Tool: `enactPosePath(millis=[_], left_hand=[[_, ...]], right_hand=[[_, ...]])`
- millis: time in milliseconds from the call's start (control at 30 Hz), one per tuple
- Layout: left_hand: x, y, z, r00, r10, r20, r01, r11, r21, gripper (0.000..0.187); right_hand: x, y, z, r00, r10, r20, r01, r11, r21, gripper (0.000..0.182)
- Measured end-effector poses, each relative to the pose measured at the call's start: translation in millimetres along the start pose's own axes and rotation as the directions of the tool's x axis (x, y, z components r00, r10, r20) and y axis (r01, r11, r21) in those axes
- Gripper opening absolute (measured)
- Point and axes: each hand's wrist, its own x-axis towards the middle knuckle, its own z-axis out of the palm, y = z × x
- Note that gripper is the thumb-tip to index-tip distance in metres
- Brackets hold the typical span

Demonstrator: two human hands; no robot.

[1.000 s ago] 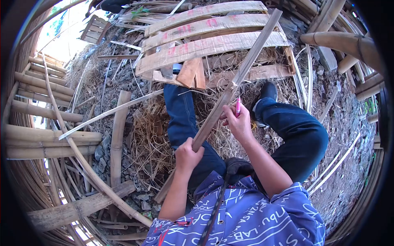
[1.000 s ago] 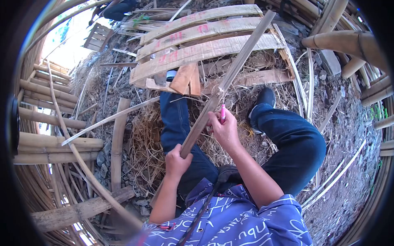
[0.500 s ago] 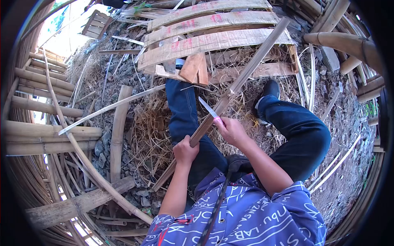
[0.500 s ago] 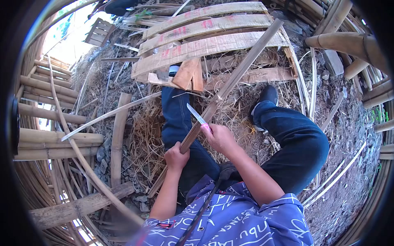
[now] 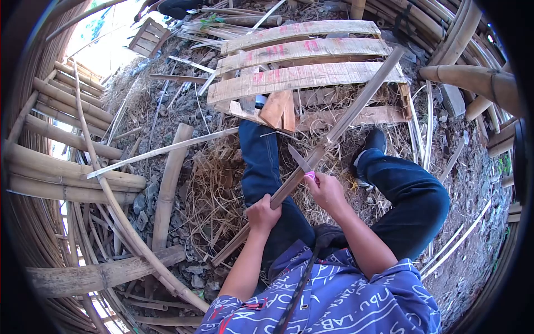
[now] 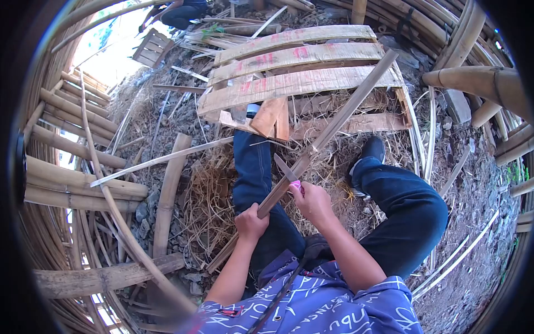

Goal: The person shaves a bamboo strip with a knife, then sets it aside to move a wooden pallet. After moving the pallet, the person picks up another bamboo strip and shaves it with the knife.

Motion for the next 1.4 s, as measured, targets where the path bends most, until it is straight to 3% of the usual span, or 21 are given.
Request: enactPosePath(millis=[267, 333, 367, 400, 500, 567, 667, 733, 867, 933, 1067, 1133, 1200, 1233, 1333, 1400], left_hand=[[0, 1, 4, 1.000, 0.007, 0.002, -0.007, 1.000, 0.009, 0.021], [-1, -1, 4, 1.000, 0.019, -0.007, -0.018, 1.000, 0.011, 0.021], [-2, -2, 3, 1.000, 0.000, -0.010, 0.000, 1.000, 0.010, 0.021], [-2, -4, 3, 1.000, -0.018, -0.013, 0.018, 1.000, 0.010, 0.021], [-1, -4, 2, 0.998, -0.057, -0.033, 0.057, 0.998, 0.004, 0.021], [2, -2, 3, 0.998, -0.064, -0.017, 0.064, 0.998, 0.005, 0.021], [3, 1, 3, 0.996, -0.082, -0.022, 0.082, 0.997, -0.008, 0.021], [1, 1, 3, 0.995, -0.088, -0.041, 0.088, 0.996, -0.024, 0.021], [-1, 1, 3, 0.994, -0.099, -0.046, 0.098, 0.995, -0.019, 0.021], [1, 1, 2, 0.993, -0.106, -0.051, 0.105, 0.994, -0.018, 0.021], [1, 1, 4, 0.995, -0.086, -0.049, 0.085, 0.996, -0.011, 0.021], [1, 1, 5, 0.996, -0.071, -0.056, 0.071, 0.997, -0.007, 0.021], [0, 0, 4, 0.995, -0.083, -0.061, 0.082, 0.997, -0.006, 0.021], [0, 0, 4, 0.995, -0.084, -0.059, 0.084, 0.996, -0.003, 0.021], [-2, -1, 4, 0.994, -0.091, -0.068, 0.092, 0.996, 0.009, 0.021], [0, 0, 6, 0.993, -0.098, -0.069, 0.097, 0.995, -0.021, 0.021]], right_hand=[[-4, 10, -9, 1.000, -0.018, 0.016, 0.019, 0.994, -0.106, 0.037], [-3, 13, -10, 0.984, 0.092, -0.151, -0.081, 0.994, 0.077, 0.037], [1, 20, -24, 0.979, 0.158, -0.130, -0.138, 0.979, 0.152, 0.039], [9, 33, -29, 0.964, 0.113, -0.239, -0.085, 0.989, 0.124, 0.039], [14, 31, -50, 0.973, 0.057, -0.222, -0.049, 0.998, 0.042, 0.039], [8, 18, -40, 0.994, 0.064, -0.087, -0.049, 0.986, 0.161, 0.037], [-15, 1, -11, 0.982, -0.080, 0.169, 0.065, 0.993, 0.094, 0.038], [-20, 4, 11, 0.967, -0.163, 0.197, 0.152, 0.986, 0.072, 0.037], [-5, 16, 9, 0.990, -0.098, 0.097, 0.099, 0.995, -0.002, 0.039], [6, 15, -14, 0.997, 0.075, 0.030, -0.078, 0.989, 0.125, 0.042], [10, 17, -17, 0.998, 0.057, 0.000, -0.056, 0.982, 0.181, 0.044], [-2, 3, -1, 0.985, 0.047, 0.168, -0.073, 0.985, 0.155, 0.044], [-14, 2, 19, 0.967, -0.155, 0.200, 0.118, 0.976, 0.186, 0.045], [-15, 4, 24, 0.969, -0.048, 0.244, 0.001, 0.981, 0.192, 0.047], [-7, 8, 13, 0.982, 0.013, 0.187, -0.024, 0.998, 0.055, 0.047], [6, 15, 0, 0.989, 0.065, 0.130, -0.081, 0.990, 0.115, 0.047]])
